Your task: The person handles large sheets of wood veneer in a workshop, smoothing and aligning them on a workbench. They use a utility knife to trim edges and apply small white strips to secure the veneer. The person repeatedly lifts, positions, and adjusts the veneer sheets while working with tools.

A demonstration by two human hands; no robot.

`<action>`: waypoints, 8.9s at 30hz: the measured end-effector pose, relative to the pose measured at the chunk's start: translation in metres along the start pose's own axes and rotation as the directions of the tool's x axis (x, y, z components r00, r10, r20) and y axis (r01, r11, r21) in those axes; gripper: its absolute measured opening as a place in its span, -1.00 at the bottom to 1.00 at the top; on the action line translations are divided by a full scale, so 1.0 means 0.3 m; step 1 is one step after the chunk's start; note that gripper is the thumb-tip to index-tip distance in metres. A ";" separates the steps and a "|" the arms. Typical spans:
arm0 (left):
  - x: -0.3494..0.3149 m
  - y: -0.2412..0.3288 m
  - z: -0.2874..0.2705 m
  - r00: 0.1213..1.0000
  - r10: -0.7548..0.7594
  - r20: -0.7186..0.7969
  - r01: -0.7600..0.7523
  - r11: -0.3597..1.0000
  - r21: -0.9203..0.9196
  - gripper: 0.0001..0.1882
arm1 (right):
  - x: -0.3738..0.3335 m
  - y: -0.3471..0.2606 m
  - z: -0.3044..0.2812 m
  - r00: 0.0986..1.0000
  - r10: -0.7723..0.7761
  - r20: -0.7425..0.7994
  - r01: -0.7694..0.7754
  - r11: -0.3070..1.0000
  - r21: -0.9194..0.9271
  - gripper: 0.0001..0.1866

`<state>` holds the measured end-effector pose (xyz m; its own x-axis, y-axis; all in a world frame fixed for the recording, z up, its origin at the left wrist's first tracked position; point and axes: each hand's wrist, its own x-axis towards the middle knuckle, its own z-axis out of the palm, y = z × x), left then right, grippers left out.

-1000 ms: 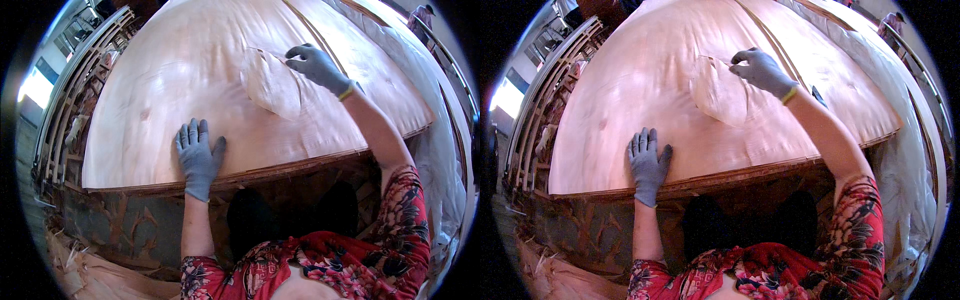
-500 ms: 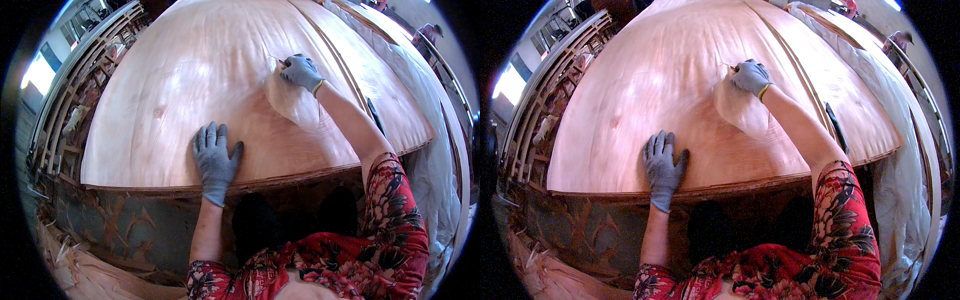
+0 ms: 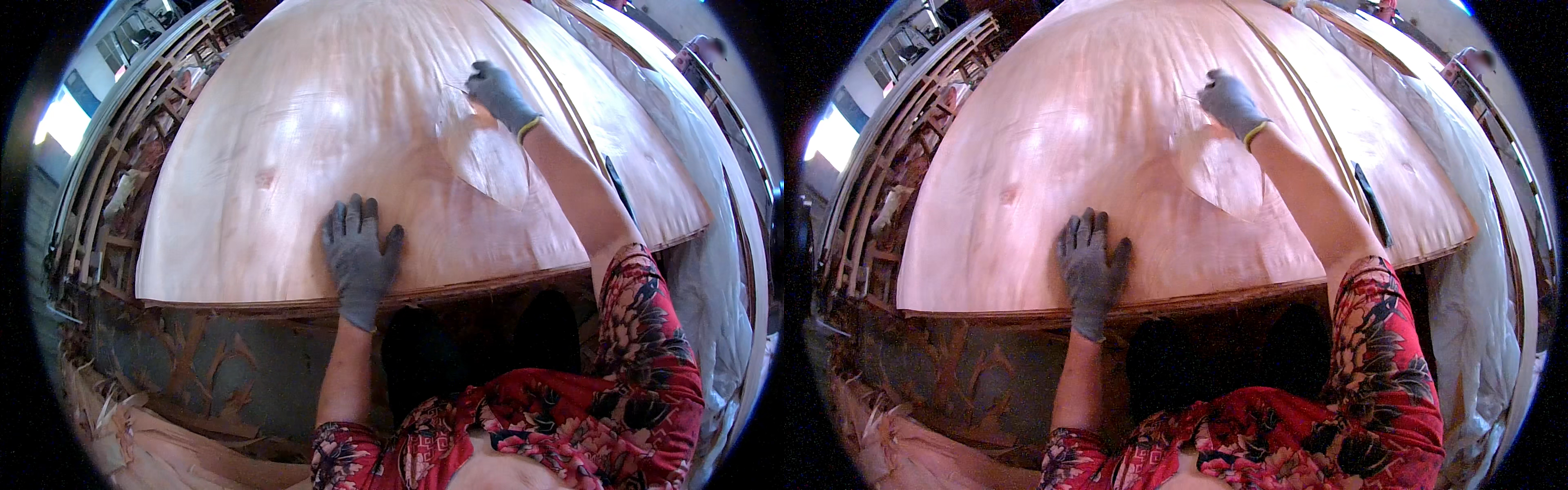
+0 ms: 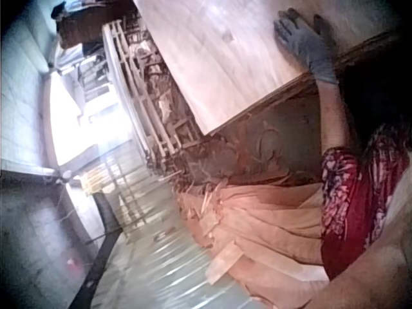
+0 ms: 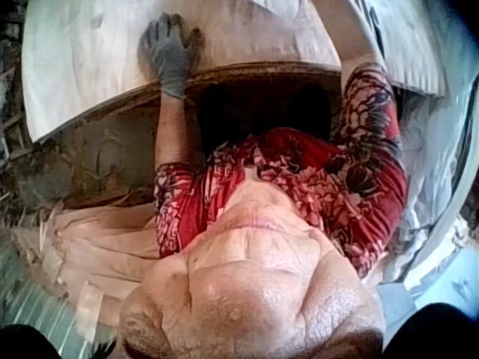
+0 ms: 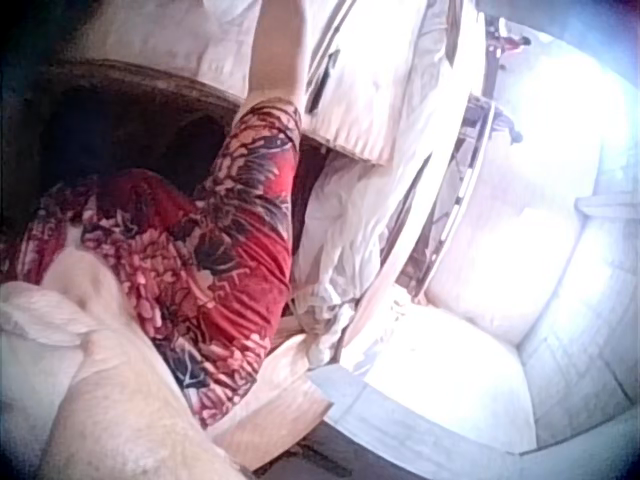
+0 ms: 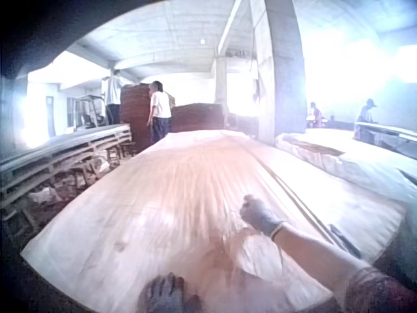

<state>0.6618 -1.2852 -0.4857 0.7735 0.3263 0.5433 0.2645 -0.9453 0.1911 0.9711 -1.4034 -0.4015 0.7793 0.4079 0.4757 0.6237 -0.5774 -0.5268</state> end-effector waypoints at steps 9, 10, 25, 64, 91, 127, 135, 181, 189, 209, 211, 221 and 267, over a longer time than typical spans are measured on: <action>-0.007 0.006 0.001 1.000 -0.005 0.004 0.005 1.000 -0.011 -0.41 | -0.126 -0.005 -0.091 0.932 -0.345 -0.112 0.276 0.875 -0.398 -0.68; 0.000 0.011 0.005 1.000 0.000 -0.004 0.000 1.000 -0.012 -0.41 | -0.116 0.049 -0.061 0.964 -0.253 -0.085 0.201 0.897 -0.393 -0.62; 0.009 0.015 0.011 1.000 0.024 -0.001 -0.024 0.998 0.064 -0.47 | -0.135 -0.001 -0.019 0.984 -0.042 0.176 0.094 0.950 -0.297 -0.68; -0.070 -0.122 0.134 0.991 0.084 0.108 -0.090 0.995 0.051 -0.52 | -0.830 0.450 -0.445 0.953 -0.009 -0.304 -0.065 0.970 -0.233 -0.77; -0.183 -0.086 0.028 0.979 -0.079 -0.189 0.027 0.964 -0.263 -0.57 | -0.929 0.524 -0.426 0.816 -0.331 -0.473 0.053 0.859 -0.510 -0.88; -0.149 -0.123 0.080 0.955 0.106 -0.278 -0.122 0.992 -0.040 -0.62 | -1.145 0.491 -0.305 0.843 -0.201 -0.499 -0.079 0.871 -0.485 -0.60; -0.155 -0.149 0.073 0.953 0.114 -0.282 -0.129 0.991 -0.034 -0.63 | -1.160 0.365 -0.315 0.886 0.068 -0.459 -0.260 0.892 -0.370 -0.44; -0.155 -0.145 0.069 0.963 0.065 -0.262 -0.086 0.994 -0.069 -0.57 | -1.034 0.293 -0.202 0.599 0.501 -0.625 -0.364 0.865 0.345 -0.82; -0.163 -0.144 0.073 0.957 0.052 -0.286 -0.081 0.993 -0.090 -0.55 | -1.030 0.310 -0.177 0.592 0.518 -0.617 -0.299 0.852 0.429 -0.85; -0.117 0.026 0.001 0.956 0.099 -0.277 -0.100 0.995 0.012 -0.45 | -0.924 0.059 -0.260 0.893 -0.327 -0.308 0.238 0.926 -0.293 -0.69; -0.099 0.057 0.024 0.963 0.089 -0.254 -0.092 0.996 0.002 -0.41 | -0.885 0.088 -0.200 0.902 -0.335 -0.272 0.243 0.915 -0.323 -0.73; -0.155 0.042 0.030 0.975 0.064 -0.211 -0.097 0.984 -0.148 -0.64 | -0.917 0.059 -0.200 0.916 -0.322 -0.240 0.251 0.925 -0.284 -0.83; -0.168 -0.010 0.118 0.960 0.194 -0.202 -0.196 0.981 0.010 -0.63 | -0.574 0.013 -0.049 0.908 0.152 0.390 -0.226 0.962 0.152 -0.60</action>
<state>0.6424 -1.2989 -0.5428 0.6776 0.1306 0.7238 0.1132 -0.9909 0.0729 0.8385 -1.4863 -0.4752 0.8260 0.5583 0.0776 0.4332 -0.5406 -0.7212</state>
